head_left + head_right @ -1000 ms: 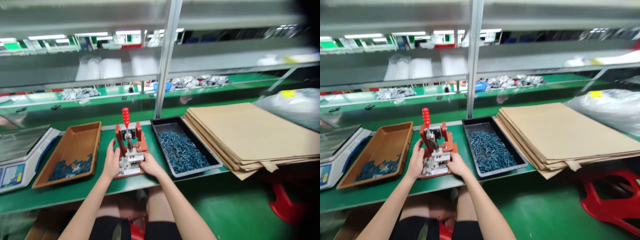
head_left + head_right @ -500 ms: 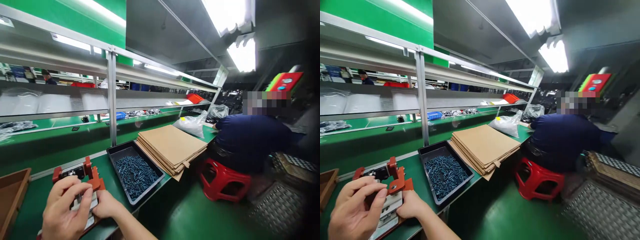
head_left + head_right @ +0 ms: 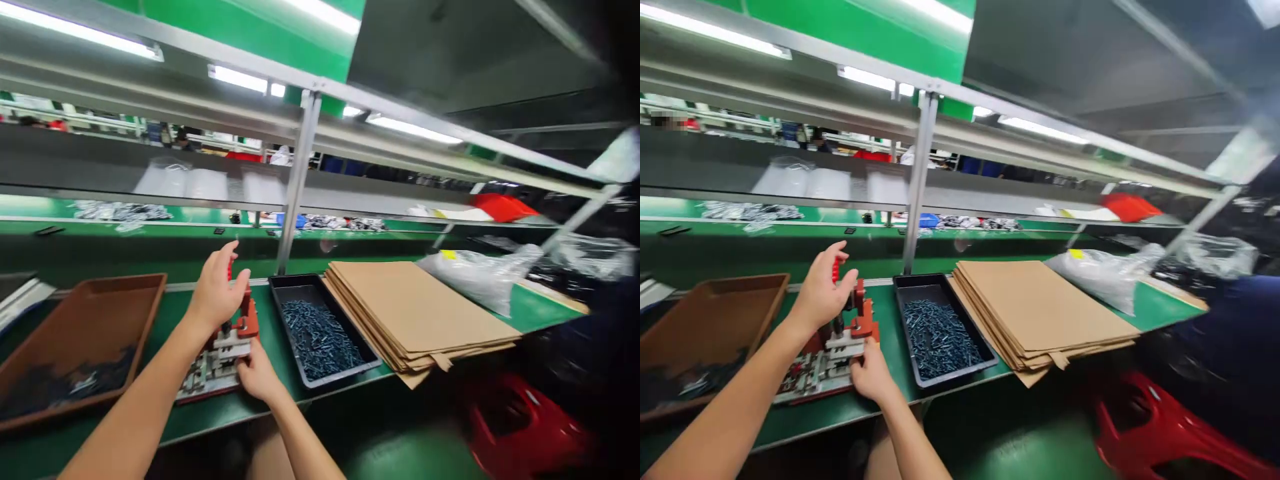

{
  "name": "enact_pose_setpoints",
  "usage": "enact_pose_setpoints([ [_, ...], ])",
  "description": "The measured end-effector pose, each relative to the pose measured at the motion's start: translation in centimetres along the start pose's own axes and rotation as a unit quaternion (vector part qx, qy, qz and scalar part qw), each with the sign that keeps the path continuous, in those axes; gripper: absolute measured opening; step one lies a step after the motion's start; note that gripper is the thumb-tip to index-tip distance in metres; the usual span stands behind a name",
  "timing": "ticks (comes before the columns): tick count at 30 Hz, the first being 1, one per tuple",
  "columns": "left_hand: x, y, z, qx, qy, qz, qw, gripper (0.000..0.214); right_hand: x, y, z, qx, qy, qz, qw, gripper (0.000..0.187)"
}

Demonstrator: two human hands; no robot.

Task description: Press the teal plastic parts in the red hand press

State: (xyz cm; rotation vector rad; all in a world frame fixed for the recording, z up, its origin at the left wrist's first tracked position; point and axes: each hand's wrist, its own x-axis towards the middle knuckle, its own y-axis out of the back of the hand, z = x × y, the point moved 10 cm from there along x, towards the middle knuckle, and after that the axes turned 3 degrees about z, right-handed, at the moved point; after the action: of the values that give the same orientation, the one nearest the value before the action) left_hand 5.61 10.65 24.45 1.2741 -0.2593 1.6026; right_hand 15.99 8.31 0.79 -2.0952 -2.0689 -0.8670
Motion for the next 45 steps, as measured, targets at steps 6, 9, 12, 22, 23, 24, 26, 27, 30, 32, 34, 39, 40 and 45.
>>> enact_pose_setpoints([
  [6, -12.2, 3.8, -4.8, 0.074, 0.007, 0.083, 0.994, 0.055, -0.5, -1.0, 1.2, -0.001, -0.021, -0.016, 1.000, 0.046],
  [9, -17.9, 1.6, -11.5, 0.095, 0.134, -0.032, 0.986, 0.041, -0.6, -1.5, 1.5, -0.023, -0.026, -0.011, 0.999, 0.045],
  [12, -21.6, -1.4, -16.3, 0.031, 0.261, -0.144, 0.954, 0.034, -0.7, -1.8, 1.8, -0.065, -0.036, -0.006, 0.997, 0.042],
  [22, -24.6, 0.0, -18.7, -0.263, 0.444, 0.077, 0.853, 0.061, -1.2, -1.7, 3.1, -0.146, -0.047, -0.013, 0.988, 0.035],
  [23, -24.6, 0.2, -18.4, -0.249, 0.435, 0.079, 0.862, 0.058, -1.1, -1.7, 3.6, -0.150, -0.047, -0.019, 0.987, 0.034],
  [24, -24.6, 0.3, -18.2, -0.237, 0.427, 0.078, 0.869, 0.055, -0.9, -1.7, 4.2, -0.155, -0.051, -0.026, 0.986, 0.034],
  [26, -24.4, 0.5, -18.1, -0.219, 0.419, 0.076, 0.878, 0.052, -0.5, -1.9, 5.2, -0.155, -0.065, -0.043, 0.985, 0.035],
  [27, -24.4, 0.5, -18.2, -0.212, 0.417, 0.073, 0.881, 0.051, -0.4, -2.1, 5.3, -0.150, -0.069, -0.051, 0.985, 0.036],
  [30, -24.3, 0.8, -18.0, -0.200, 0.420, 0.070, 0.882, 0.044, -0.1, -2.4, 4.0, -0.130, -0.068, -0.073, 0.986, 0.037],
  [32, -24.1, 1.6, -17.1, -0.167, 0.394, 0.081, 0.900, 0.040, 0.0, -2.1, 2.9, -0.128, -0.067, -0.075, 0.987, 0.038],
  [34, -23.8, 3.3, -15.2, -0.089, 0.325, 0.104, 0.936, 0.047, 0.0, -1.2, 2.0, -0.133, -0.071, -0.061, 0.987, 0.038],
  [39, -28.3, 6.2, -9.2, -0.032, 0.262, 0.080, 0.961, 0.045, -3.7, 1.6, -0.5, -0.144, -0.060, 0.023, 0.987, 0.025],
  [40, -30.1, 5.3, -8.5, -0.091, 0.310, 0.036, 0.946, 0.042, -5.2, 1.5, -1.4, -0.140, -0.050, 0.034, 0.988, 0.022],
  [45, -39.2, 0.0, -4.4, -0.355, 0.577, -0.101, 0.728, 0.052, -13.5, -5.5, -5.9, -0.075, -0.020, -0.144, 0.987, 0.019],
])
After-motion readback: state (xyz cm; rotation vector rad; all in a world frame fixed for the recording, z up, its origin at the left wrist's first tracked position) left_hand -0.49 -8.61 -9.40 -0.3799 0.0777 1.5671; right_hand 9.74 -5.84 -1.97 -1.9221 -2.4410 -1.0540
